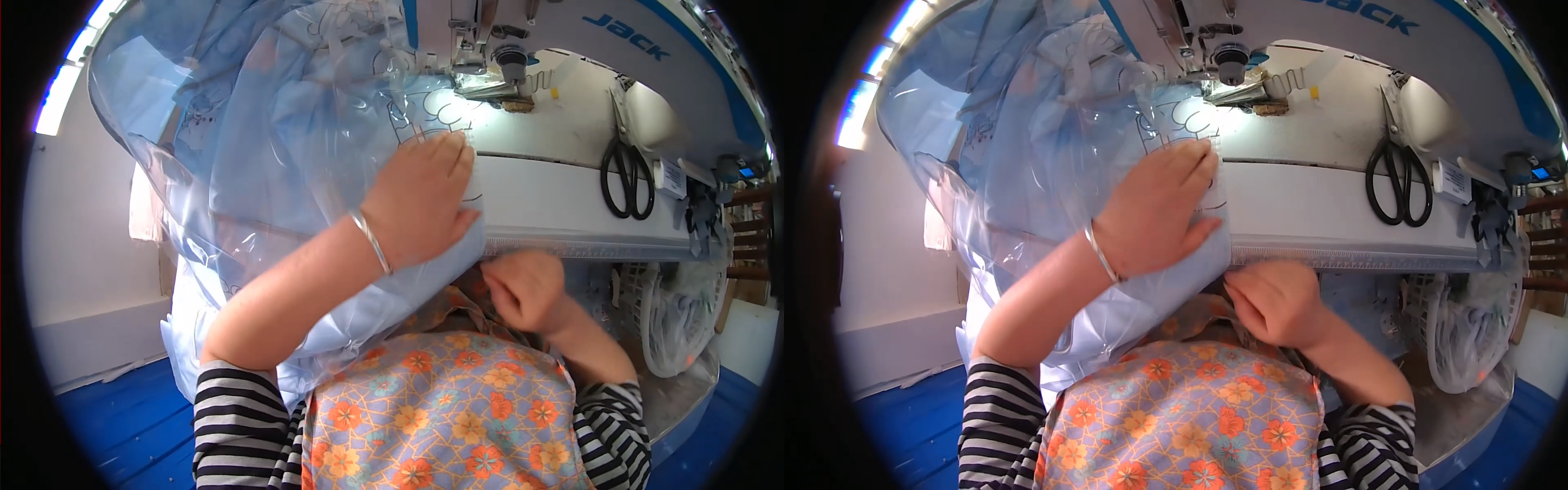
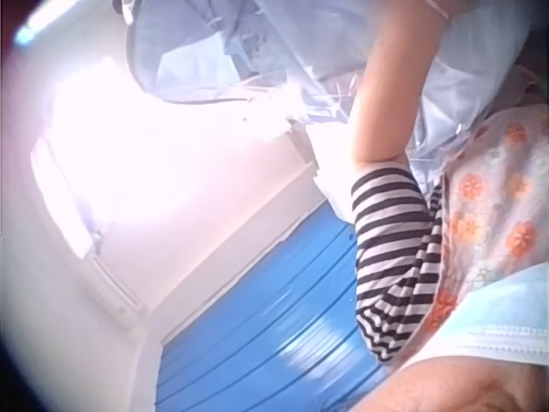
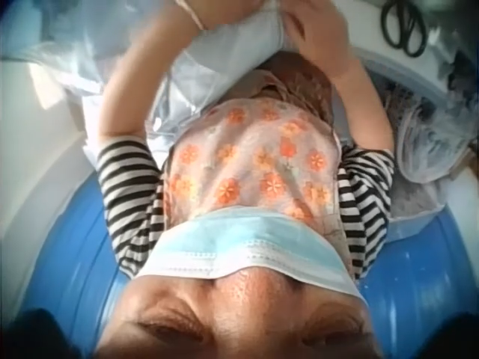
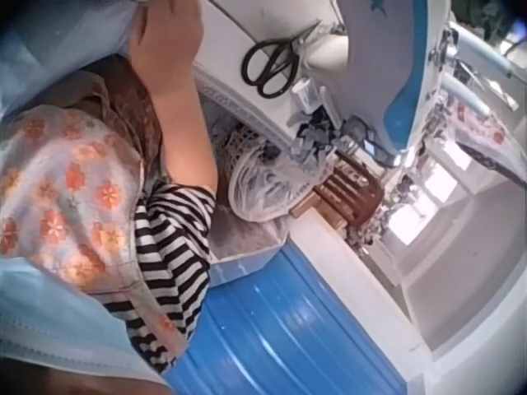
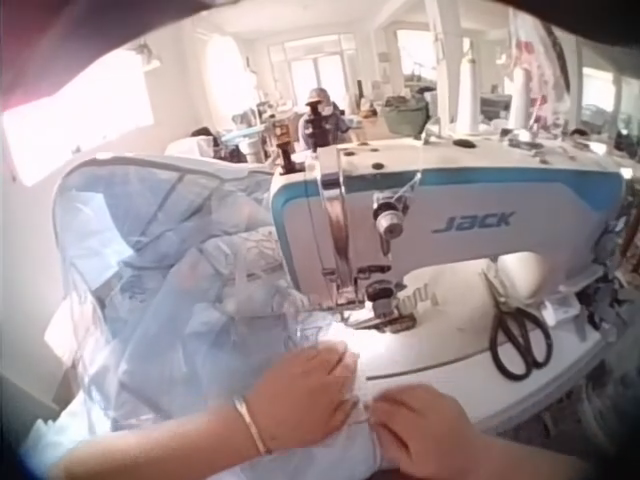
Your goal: The recorder uses an industrial sewing machine to assemble light blue textile bags with clear plastic windows and white trim.
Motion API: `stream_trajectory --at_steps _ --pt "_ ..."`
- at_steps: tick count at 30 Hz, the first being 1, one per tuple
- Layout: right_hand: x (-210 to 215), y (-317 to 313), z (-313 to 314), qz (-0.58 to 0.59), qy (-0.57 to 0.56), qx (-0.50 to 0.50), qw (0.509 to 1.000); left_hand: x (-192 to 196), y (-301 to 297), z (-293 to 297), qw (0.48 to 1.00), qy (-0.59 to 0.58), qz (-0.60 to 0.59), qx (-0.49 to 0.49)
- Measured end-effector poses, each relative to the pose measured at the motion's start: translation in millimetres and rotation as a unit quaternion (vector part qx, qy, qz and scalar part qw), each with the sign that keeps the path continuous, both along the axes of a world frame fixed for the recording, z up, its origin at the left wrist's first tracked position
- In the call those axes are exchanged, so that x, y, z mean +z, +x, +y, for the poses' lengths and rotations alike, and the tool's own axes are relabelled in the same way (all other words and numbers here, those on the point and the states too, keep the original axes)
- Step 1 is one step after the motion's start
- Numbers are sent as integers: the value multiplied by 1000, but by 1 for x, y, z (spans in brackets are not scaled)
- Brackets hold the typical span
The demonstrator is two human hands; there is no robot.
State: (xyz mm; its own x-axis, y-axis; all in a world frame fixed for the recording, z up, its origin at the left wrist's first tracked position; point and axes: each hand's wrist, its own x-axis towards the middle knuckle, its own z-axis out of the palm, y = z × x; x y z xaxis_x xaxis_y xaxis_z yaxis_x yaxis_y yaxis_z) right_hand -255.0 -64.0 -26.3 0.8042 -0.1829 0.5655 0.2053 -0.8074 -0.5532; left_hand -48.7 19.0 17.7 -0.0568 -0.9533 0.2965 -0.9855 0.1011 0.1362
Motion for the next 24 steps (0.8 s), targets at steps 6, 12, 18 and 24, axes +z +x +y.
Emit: stream_trajectory --at_steps 6,12,18,24 --pt "-40 1 30 177 64 -37 981 -2 -29 22 995 -15 91 27" --pt "-46 10 51 274 552 163 770 -2 -9 18 997 -61 35 13" --pt "-37 7 75 237 564 135 779 -12 -22 19 996 -50 67 -7" --pt "-28 15 76 162 632 80 754 27 -2 44 989 9 145 7"
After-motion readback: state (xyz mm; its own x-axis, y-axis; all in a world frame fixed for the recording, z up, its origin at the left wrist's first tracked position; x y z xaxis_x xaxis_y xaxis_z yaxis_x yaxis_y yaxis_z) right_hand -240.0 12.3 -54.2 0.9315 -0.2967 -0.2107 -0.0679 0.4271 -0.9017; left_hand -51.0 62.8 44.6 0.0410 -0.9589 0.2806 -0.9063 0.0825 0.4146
